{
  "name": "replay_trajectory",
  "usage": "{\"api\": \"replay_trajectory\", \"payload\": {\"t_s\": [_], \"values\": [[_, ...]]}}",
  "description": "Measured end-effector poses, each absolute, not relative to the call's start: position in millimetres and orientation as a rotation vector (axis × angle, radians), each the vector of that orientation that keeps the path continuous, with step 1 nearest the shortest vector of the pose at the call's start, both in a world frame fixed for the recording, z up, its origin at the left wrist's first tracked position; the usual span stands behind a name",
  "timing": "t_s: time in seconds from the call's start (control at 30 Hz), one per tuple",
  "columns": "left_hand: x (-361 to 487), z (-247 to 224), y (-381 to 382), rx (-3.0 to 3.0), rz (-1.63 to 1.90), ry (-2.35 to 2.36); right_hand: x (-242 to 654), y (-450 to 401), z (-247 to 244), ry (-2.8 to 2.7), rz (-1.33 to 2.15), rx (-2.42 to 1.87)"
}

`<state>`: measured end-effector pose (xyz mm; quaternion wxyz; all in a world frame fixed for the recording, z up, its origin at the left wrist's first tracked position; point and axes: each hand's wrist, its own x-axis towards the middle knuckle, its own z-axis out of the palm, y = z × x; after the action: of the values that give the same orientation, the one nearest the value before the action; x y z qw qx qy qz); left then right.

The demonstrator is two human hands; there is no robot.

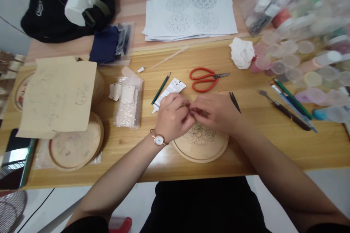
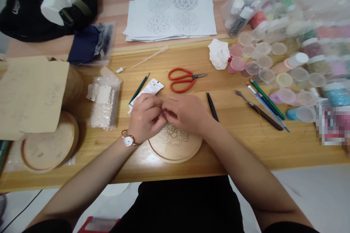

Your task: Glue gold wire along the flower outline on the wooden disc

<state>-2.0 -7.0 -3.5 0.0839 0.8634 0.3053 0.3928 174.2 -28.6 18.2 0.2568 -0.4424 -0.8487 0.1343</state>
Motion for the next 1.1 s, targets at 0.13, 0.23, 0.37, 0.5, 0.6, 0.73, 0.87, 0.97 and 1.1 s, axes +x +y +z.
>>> {"api": "replay_trajectory", "payload": {"t_s": [0.13,0.23,0.37,0.5,0.6,0.73,0.87,0.97,1.1], "values": [[-1.7,-4.0,-7.2,2.571,1.174,0.916,173.8,-29.2,18.8,-2.279,0.317,-1.189],[-1.4,-4.8,-7.4,2.564,1.182,0.923,174.2,-28.9,18.6,-2.288,0.312,-1.198],[-1.1,-5.2,-7.7,2.560,1.205,0.939,174.9,-27.5,18.0,-2.279,0.322,-1.179],[-2.2,-3.9,-8.0,2.570,1.244,0.964,174.9,-27.5,17.3,-2.240,0.280,-1.195],[-3.9,-2.9,-7.9,2.582,1.260,0.977,174.7,-28.5,17.9,-2.222,0.246,-1.245],[-5.3,-2.8,-7.3,2.579,1.280,1.008,173.4,-29.5,21.7,-2.157,0.194,-1.267],[-5.9,-3.0,-6.4,2.579,1.272,1.019,172.5,-29.1,27.1,-2.042,0.080,-1.183],[-6.3,-2.3,-6.4,2.577,1.243,1.011,173.0,-28.5,30.0,-2.010,0.052,-1.176],[-6.2,-0.8,-7.3,2.574,1.212,1.035,173.8,-28.0,30.9,-2.010,0.040,-1.205]]}}
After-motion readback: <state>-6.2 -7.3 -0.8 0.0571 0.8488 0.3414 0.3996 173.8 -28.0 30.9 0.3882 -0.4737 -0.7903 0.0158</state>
